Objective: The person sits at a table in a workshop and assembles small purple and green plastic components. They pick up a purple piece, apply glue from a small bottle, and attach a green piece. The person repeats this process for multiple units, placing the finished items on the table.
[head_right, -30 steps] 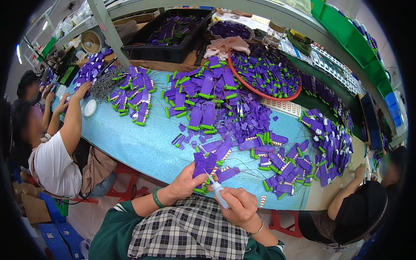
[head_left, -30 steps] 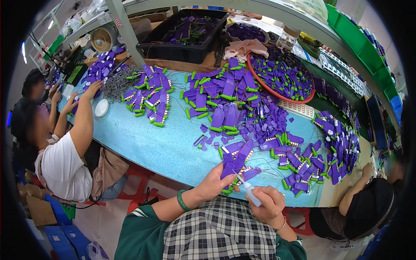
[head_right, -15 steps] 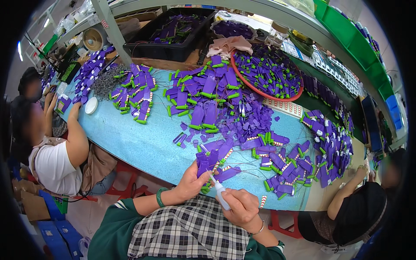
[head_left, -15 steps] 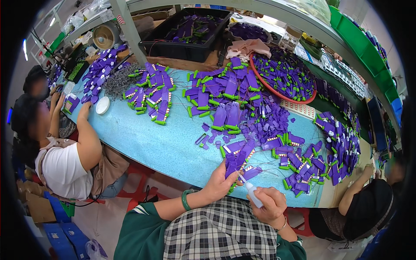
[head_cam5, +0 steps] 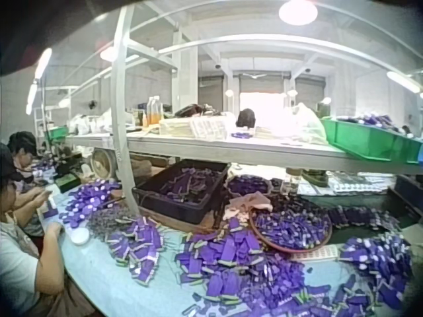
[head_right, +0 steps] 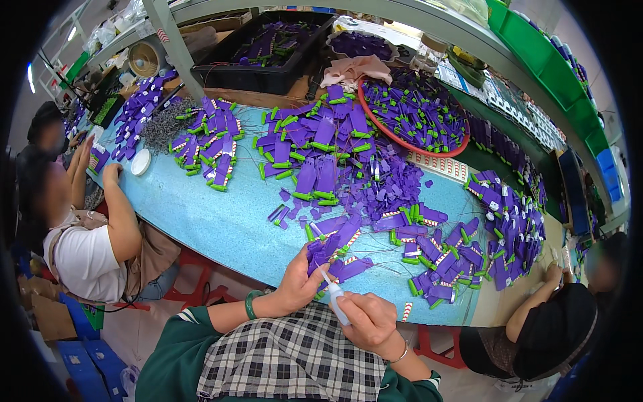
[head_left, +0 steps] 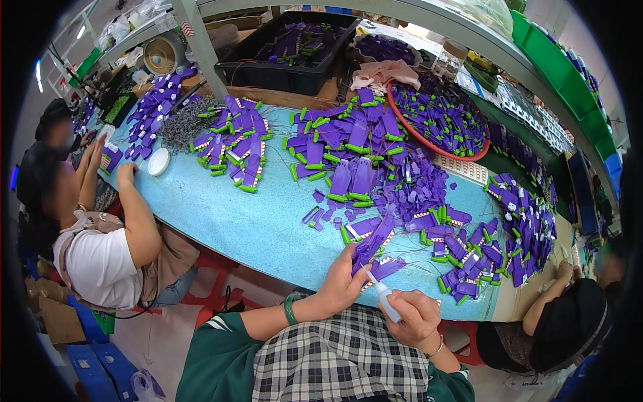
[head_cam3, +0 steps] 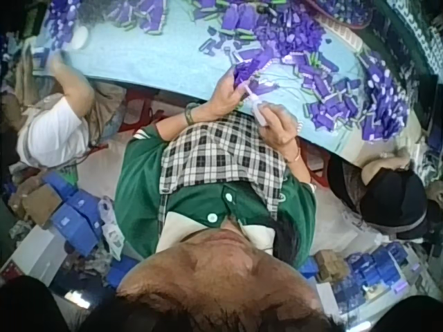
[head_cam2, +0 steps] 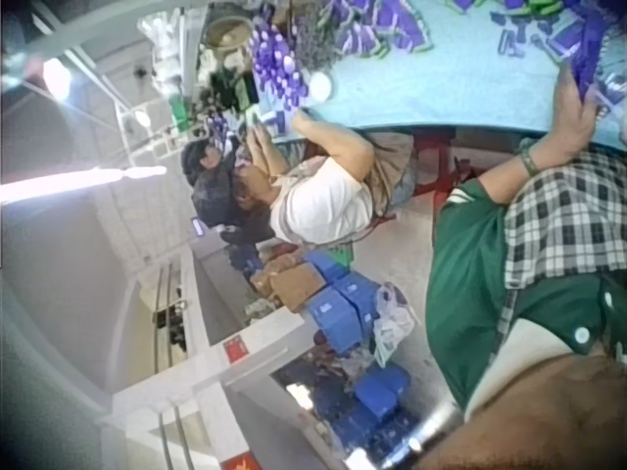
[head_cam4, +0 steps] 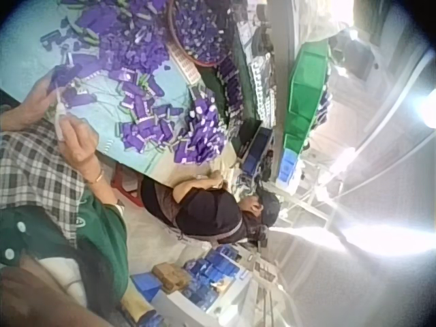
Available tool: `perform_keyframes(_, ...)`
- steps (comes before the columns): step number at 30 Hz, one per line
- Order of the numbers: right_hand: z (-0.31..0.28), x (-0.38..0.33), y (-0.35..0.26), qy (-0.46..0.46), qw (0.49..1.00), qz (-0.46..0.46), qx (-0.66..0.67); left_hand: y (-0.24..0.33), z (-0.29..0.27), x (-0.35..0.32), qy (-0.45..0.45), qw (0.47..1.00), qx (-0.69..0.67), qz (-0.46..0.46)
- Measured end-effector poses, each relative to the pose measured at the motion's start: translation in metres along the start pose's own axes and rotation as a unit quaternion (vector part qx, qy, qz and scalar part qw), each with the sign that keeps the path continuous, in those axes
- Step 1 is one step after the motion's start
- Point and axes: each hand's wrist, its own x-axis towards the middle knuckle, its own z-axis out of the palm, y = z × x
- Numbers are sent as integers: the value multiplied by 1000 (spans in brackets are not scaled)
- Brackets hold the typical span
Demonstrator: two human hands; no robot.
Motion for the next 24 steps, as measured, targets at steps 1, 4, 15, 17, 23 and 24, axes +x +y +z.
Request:
perform_keyframes(1,0,-1,0,-5,1000,-1,3,-4,0,0,13,999,25,24)
perform_keyframes(4,-1,-3,1,-15,1000,-3,8,1,-1,0,9,1000,25,17)
perform_keyframes(15,3,-3,1,15,1000,25,11,0,-16,11,16,996,-89,-22)
perform_keyframes(17,1,-5,1,24,999,31,6,3,-41,37,43,994,-92,37)
perform_keyframes(23,-4,-9,2,51,997,50,3,-6,-202,133,271,950,123,96)
perform_keyframes(24,-6,-11,2,59,997,53,-3,-6,-222,150,297,936,165,94)
